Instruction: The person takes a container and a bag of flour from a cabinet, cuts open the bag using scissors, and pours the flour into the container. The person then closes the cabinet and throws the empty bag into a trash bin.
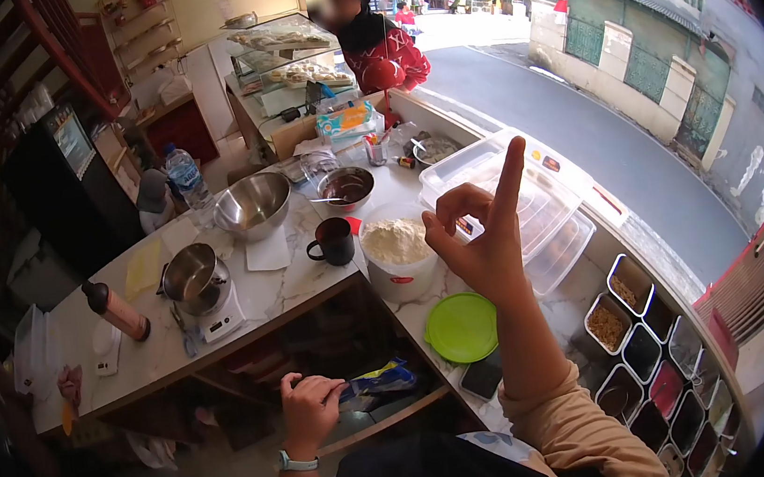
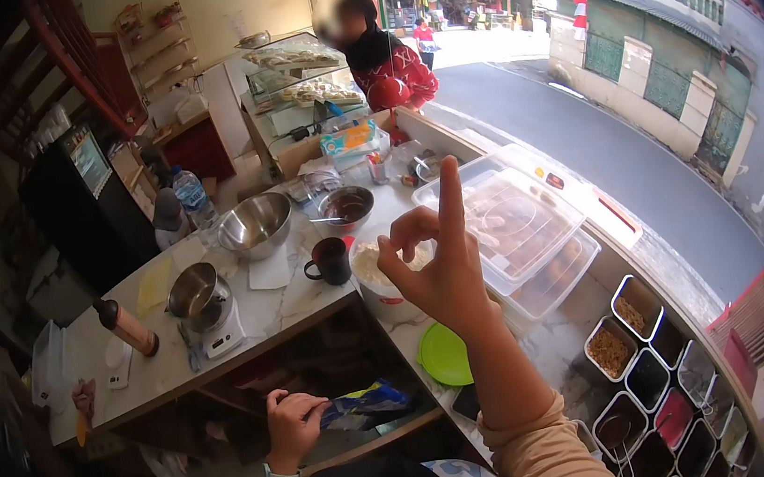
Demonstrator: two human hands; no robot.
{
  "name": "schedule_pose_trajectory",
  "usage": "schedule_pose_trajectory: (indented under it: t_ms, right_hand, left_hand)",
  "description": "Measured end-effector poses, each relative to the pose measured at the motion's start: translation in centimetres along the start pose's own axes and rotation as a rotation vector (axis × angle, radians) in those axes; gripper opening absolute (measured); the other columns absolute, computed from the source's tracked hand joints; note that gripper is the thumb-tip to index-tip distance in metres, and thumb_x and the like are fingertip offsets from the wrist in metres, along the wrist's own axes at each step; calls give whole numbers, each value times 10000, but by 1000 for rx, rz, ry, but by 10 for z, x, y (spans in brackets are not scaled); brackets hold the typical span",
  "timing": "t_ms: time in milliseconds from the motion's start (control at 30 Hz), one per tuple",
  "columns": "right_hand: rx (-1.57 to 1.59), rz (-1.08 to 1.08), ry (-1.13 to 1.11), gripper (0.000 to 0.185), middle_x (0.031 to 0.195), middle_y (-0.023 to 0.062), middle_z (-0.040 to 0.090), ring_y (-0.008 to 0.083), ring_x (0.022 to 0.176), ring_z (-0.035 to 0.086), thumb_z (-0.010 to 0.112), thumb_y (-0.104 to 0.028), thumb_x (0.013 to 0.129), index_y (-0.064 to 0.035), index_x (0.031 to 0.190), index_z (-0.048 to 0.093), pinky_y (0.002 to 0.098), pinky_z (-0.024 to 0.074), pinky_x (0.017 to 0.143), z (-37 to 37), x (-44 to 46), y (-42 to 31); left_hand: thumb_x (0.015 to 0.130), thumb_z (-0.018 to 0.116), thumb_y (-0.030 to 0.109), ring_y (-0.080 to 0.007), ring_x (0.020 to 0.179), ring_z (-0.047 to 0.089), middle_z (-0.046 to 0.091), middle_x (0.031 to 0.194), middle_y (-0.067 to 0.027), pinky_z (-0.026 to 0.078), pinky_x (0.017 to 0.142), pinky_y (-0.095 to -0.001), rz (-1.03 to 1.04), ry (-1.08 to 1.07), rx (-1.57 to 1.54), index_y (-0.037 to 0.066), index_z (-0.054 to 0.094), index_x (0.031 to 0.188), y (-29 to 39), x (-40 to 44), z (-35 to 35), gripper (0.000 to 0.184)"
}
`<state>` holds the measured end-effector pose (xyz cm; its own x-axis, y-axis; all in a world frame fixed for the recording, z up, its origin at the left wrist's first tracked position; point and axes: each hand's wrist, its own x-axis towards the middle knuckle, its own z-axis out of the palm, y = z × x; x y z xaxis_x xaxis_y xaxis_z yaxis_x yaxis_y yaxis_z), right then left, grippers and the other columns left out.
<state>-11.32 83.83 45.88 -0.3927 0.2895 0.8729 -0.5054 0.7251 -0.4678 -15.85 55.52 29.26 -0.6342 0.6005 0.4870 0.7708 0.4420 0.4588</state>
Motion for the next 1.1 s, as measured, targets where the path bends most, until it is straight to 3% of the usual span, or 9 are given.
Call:
schedule_pose_trajectory:
  t_ms: [467, 733, 833, 900, 967, 1033, 1100]
  right_hand:
    - [82, 63, -26, 980, 720, 54, 604, 113, 622, 573, 661, 32, 754, -61, 1519, 56, 261, 488, 631, -6, 6, -4]
    - [-41, 80, -5, 1030, 732, 53, 606, 111, 655, 582, 663, 54, 738, -60, 1512, -6, 269, 495, 662, -24, 7, -2]
    - [-15, 42, -11, 1103, 713, 40, 582, 124, 652, 568, 666, 83, 727, -130, 1512, -80, 273, 485, 704, -24, 4, -18]
    - [26, -19, -53, 1065, 720, 38, 576, 123, 673, 570, 674, 87, 726, -113, 1507, -22, 285, 483, 718, -18, -6, -20]
    - [82, 77, -304, 958, 734, 48, 587, 141, 676, 577, 682, 43, 752, -125, 1505, 114, 297, 493, 727, -7, -19, -18]
    - [-80, 222, -816, 808, 788, 68, 617, 213, 735, 614, 696, -83, 802, -152, 1479, 261, 352, 494, 793, 3, -20, -29]
    - [-236, 5, -1050, 706, 897, 83, 638, 282, 868, 624, 691, -221, 828, -174, 1444, 349, 401, 463, 875, 23, -53, -12]
  left_hand:
    - [786, 692, 114, -198, 785, 645, 683, 769, -45, 373, 878, -416, -26, 38, 25, 99, 709, 789, 5, 1, 4, 23]
    - [766, 716, 143, -182, 773, 645, 684, 738, -28, 373, 875, -418, -58, 72, 9, 114, 715, 762, 9, 0, 18, 29]
    - [759, 722, 145, -191, 765, 644, 689, 744, -33, 371, 882, -416, -42, 58, 8, 112, 715, 755, 11, 2, 21, 34]
    - [760, 721, 145, -189, 771, 643, 689, 744, -30, 369, 888, -423, -29, 41, 10, 115, 716, 755, 11, 2, 19, 32]
    - [758, 723, 143, -189, 771, 643, 688, 741, -29, 369, 890, -431, -27, 38, 17, 117, 716, 753, 9, 3, 15, 28]
    - [757, 724, 143, -191, 770, 643, 687, 740, -28, 369, 892, -436, -23, 27, 25, 119, 715, 753, 7, 3, 9, 26]
    - [757, 724, 145, -194, 768, 643, 686, 740, -27, 370, 893, -441, -17, 13, 30, 120, 714, 755, 6, 5, 5, 27]
